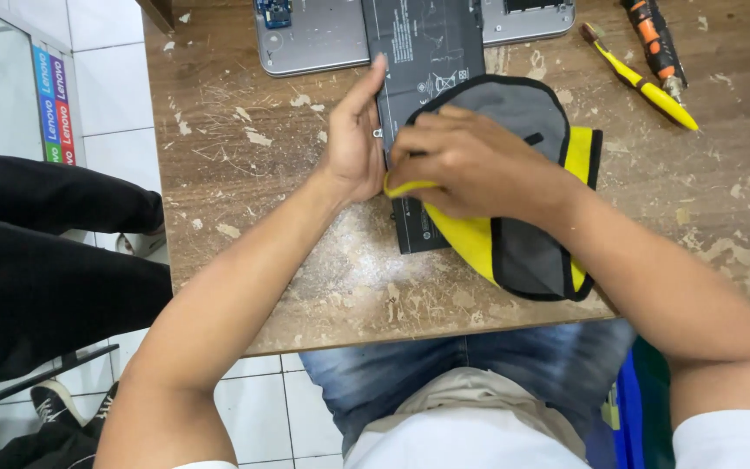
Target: Removing a battery from a laptop chassis using a screwdriver and cleaning the battery with a cloth
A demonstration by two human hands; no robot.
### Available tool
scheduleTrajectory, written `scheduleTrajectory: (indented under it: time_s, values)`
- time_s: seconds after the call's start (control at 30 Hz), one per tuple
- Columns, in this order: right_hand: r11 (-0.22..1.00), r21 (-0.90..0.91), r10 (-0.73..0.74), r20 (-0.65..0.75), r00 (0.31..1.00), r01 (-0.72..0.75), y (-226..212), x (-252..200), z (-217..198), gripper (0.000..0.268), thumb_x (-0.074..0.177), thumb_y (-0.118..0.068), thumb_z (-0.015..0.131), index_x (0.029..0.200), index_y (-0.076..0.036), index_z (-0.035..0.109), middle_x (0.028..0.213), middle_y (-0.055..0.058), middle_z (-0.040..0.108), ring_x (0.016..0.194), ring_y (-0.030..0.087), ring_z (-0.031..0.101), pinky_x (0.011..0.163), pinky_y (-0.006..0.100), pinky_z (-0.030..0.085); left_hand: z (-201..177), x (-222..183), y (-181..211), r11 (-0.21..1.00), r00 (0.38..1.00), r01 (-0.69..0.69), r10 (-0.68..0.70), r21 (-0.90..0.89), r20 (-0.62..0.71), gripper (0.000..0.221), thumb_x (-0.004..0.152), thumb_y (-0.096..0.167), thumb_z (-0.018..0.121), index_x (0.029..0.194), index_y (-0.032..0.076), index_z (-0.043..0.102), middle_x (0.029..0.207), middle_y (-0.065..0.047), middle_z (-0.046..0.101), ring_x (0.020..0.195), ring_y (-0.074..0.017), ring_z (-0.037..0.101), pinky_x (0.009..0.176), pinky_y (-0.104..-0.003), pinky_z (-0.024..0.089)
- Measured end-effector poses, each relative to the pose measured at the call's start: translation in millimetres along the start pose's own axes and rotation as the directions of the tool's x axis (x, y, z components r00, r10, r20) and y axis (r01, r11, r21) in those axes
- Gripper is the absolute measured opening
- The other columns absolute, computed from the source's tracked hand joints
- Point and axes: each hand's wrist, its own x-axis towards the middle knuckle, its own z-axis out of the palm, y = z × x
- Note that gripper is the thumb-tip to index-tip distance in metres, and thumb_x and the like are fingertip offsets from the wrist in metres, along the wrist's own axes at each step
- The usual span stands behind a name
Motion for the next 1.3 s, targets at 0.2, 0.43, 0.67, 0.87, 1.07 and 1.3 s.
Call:
scheduleTrajectory:
  time_s: [0.2, 0.43, 0.67, 0.87, 1.07, 1.3]
  values:
    - [0.999, -0.03, 0.023, -0.158, 0.987, -0.028, 6.4, -2.7, 7.4, 0.022, 0.091, 0.0, 0.089, 0.109, -0.009, 0.081, 0.11, 0.007, 0.067, 0.096, 0.024, 0.063, 0.084, 0.041, 0.056, -7.0, 9.4, -1.0, 0.999, 0.999, 0.004, -0.006, -0.046, -0.052, 0.093, 0.078, 0.046, 0.079, 0.149, -0.005, 0.046, 0.178, -0.023, 0.036, 0.169, -0.0323, 0.023, 0.135, -0.051, 0.016]
    - [1.0, 0.02, 0.008, -0.027, 1.0, -0.007, 1.0, -4.0, 9.9, 0.015, 0.094, -0.012, 0.086, 0.108, -0.016, 0.08, 0.11, 0.002, 0.068, 0.09, 0.03, 0.06, 0.08, 0.045, 0.047, -11.6, 12.1, 2.6, 0.938, 0.999, -0.045, 0.034, -0.343, -0.039, 0.037, 0.097, 0.022, 0.073, 0.112, 0.005, 0.045, 0.101, -0.022, 0.073, 0.086, -0.0345, 0.076, 0.077, -0.043, 0.067]
    - [0.999, -0.034, -0.028, -0.104, 0.994, 0.024, 0.2, -5.9, 16.1, 0.021, 0.092, -0.003, 0.084, 0.109, -0.015, 0.08, 0.112, 0.004, 0.065, 0.094, 0.03, 0.06, 0.078, 0.046, 0.049, -15.0, 18.7, -12.1, 0.962, 0.982, -0.178, 0.161, -0.206, -0.094, 0.03, 0.093, 0.01, 0.079, 0.102, 0.007, 0.051, 0.096, -0.015, 0.07, 0.087, -0.0266, 0.07, 0.081, -0.04, 0.06]
    - [0.998, -0.019, -0.057, -0.018, 0.998, 0.057, 4.5, -5.4, 18.1, 0.02, 0.093, -0.01, 0.082, 0.11, -0.02, 0.081, 0.109, 0.003, 0.066, 0.091, 0.032, 0.062, 0.077, 0.049, 0.05, -19.5, 20.0, -17.7, 0.963, 0.972, -0.234, 0.233, -0.131, -0.027, 0.021, 0.095, 0.013, 0.08, 0.098, 0.006, 0.061, 0.092, -0.011, 0.074, 0.084, -0.024, 0.072, 0.076, -0.038, 0.063]
    - [0.992, 0.008, -0.127, 0.017, 0.992, 0.127, -17.7, -9.7, 16.6, 0.026, 0.09, 0.001, 0.075, 0.109, -0.016, 0.081, 0.11, 0.003, 0.069, 0.088, 0.026, 0.058, 0.075, 0.045, 0.048, -15.6, 19.5, -16.4, 0.98, 0.977, -0.199, 0.198, -0.004, -0.074, 0.04, 0.096, 0.02, 0.081, 0.093, 0.015, 0.041, 0.083, -0.001, 0.051, 0.078, -0.0173, 0.055, 0.073, -0.035, 0.052]
    - [0.991, 0.004, -0.132, 0.158, 0.978, 0.133, -6.5, -11.3, 5.5, 0.018, 0.099, -0.016, 0.074, 0.116, -0.018, 0.079, 0.112, 0.003, 0.066, 0.09, 0.029, 0.06, 0.077, 0.046, 0.047, -17.0, 28.8, -16.9, 0.978, 0.982, -0.188, 0.186, -0.089, -0.034, 0.035, 0.091, 0.022, 0.083, 0.1, 0.01, 0.052, 0.093, -0.009, 0.071, 0.089, -0.024, 0.074, 0.081, -0.039, 0.065]
